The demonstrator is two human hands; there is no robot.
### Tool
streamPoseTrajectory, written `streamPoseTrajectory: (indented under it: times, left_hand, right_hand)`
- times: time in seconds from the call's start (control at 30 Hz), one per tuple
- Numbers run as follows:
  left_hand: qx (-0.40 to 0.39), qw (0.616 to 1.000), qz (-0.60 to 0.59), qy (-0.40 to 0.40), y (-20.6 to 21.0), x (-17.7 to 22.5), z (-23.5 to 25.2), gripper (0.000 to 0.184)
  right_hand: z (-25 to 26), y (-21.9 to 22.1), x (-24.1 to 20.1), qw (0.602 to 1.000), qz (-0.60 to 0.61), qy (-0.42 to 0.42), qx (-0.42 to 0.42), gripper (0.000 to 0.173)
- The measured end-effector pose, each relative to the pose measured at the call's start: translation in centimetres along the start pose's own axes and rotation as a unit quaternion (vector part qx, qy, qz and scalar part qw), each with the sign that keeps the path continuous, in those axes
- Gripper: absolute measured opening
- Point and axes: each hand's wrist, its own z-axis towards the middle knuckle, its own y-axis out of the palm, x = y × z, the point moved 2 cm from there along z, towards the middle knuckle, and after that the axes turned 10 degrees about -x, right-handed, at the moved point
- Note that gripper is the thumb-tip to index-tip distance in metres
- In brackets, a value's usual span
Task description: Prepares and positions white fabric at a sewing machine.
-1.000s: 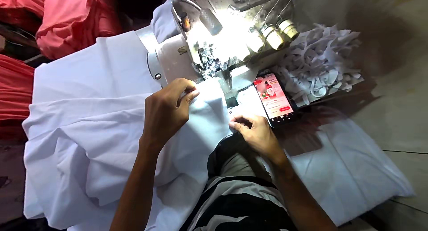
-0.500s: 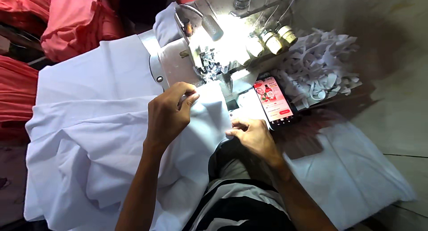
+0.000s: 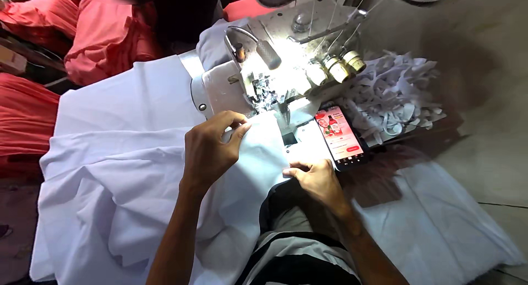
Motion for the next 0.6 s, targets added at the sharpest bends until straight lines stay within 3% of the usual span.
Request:
streamPoseTrajectory:
  times: [0.27, 0.5, 0.6]
  left_hand:
    - [-0.014, 1.0, -0.005, -0.003, 0.0, -0.9, 0.2, 0.017]
    - [-0.025, 0.999, -0.014, 0.018, 0.1, -0.6, 0.3, 0.016]
    - [-0.029, 0.999, -0.011, 0.015, 0.2, -0.5, 0.3, 0.015]
  right_hand:
    - [-0.2, -0.3, -0.2, 1.0, -0.004, -0.003, -0.008, 0.014]
    - [0.1, -1.5, -0.2, 0.996, 0.037, 0.002, -0.086, 0.024]
    - [0.4, -1.0, -0.3, 0.996, 0.031, 0.037, -0.078, 0.028]
